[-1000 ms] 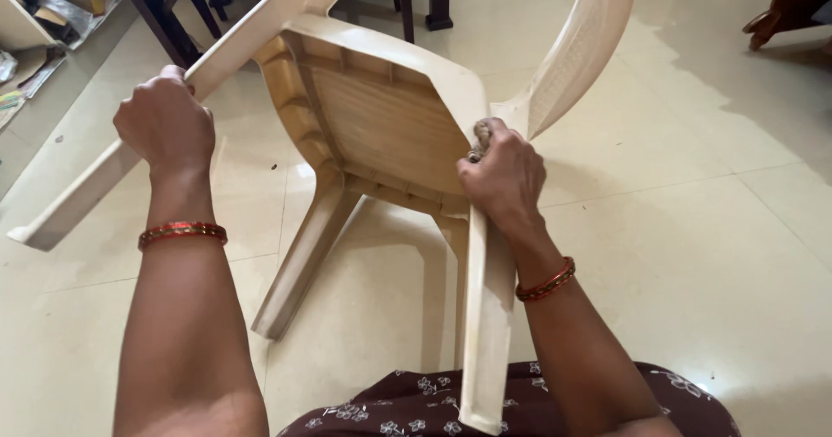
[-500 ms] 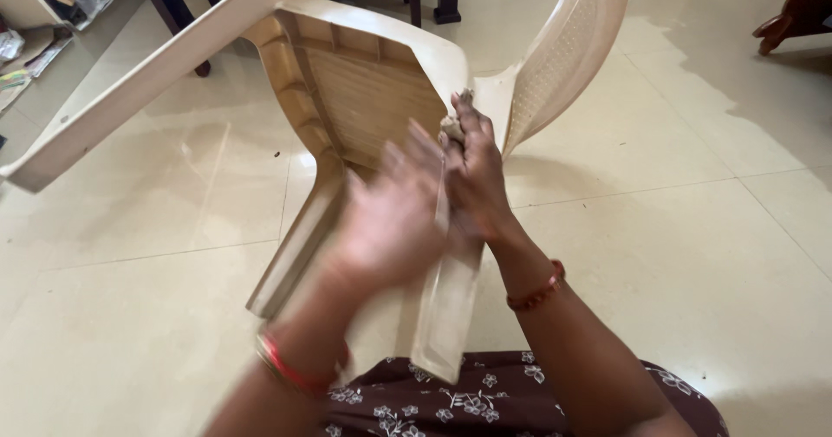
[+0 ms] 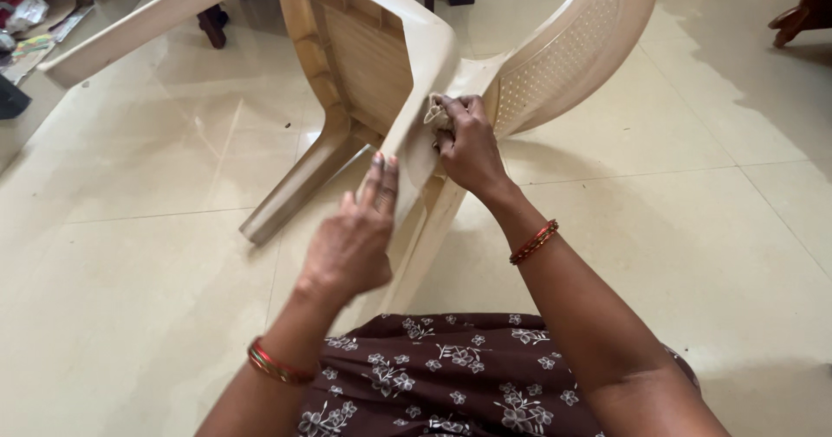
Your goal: The person wipes a beige plastic chair with a cloth, cleaning the legs, seat, armrests, and backrest. The chair is tilted and turned to access different surfaces.
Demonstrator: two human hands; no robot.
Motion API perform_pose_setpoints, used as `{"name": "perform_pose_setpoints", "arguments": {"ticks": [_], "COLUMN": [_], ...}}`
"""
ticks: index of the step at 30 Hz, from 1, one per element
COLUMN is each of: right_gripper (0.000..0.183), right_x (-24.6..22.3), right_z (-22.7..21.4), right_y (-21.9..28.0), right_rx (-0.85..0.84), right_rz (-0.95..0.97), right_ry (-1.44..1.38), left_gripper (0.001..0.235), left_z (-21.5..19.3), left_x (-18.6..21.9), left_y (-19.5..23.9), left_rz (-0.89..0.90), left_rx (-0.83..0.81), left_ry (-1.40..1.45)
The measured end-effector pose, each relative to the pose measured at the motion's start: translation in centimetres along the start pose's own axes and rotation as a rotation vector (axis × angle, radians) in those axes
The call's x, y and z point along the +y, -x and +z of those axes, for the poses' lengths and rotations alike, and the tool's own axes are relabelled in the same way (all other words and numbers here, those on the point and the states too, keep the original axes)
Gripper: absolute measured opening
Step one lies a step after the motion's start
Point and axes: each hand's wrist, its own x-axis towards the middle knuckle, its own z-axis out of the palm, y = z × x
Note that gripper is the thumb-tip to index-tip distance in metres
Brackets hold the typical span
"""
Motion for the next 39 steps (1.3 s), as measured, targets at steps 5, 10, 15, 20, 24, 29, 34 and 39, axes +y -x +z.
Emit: {"name": "perform_pose_setpoints", "arguments": {"ticks": [5,10,15,20,24,29,34,39], "right_gripper": [0.045,0.036,0.042,0.067,0.055,0.05,0.046,0.045], "right_x": [0.8,2.5,2.8,0.8,-3.4,-6.3,-5.3,-3.6], "right_z": [-0.9,-1.8,1.2,6.6,9.0,8.5,7.2,6.7], "right_y": [-0.4,-3.3,-7.6,-3.6,3.7,9.7,10.0,8.9], "right_rx": [-0.024,0.133,0.111,-0.113,-0.218,-0.104,-0.204,-0.161], "right_rz": [0.083,-0.038,0.175,0.126,0.126,-0.219,-0.198,-0.197], "right_ry": [-0.186,-0.173,-0.305,0.373,0.385,0.303,0.384,0.308], "left_gripper": [0.123,0.122,0.121,0.119,0.123,0.125,0.123,0.123], "left_z": [-0.3,-1.1,0.3,2.4,4.0,6.1,8.2,9.6], "left_x": [-2.4,-2.6,-2.7,-3.1,-3.7,-4.0,-3.8,-4.5], "left_y": [-0.2,-1.9,-1.7,-1.1,-0.9,0.0,0.6,-0.3], "left_rz": [-0.139,-0.227,-0.181,-0.164,-0.175,-0.19,-0.202,-0.225], "left_rx": [0.096,0.091,0.111,0.111,0.107,0.069,0.083,0.297], "left_ry": [-0.075,0.062,0.131,0.147,0.123,0.122,0.141,-0.034]}}
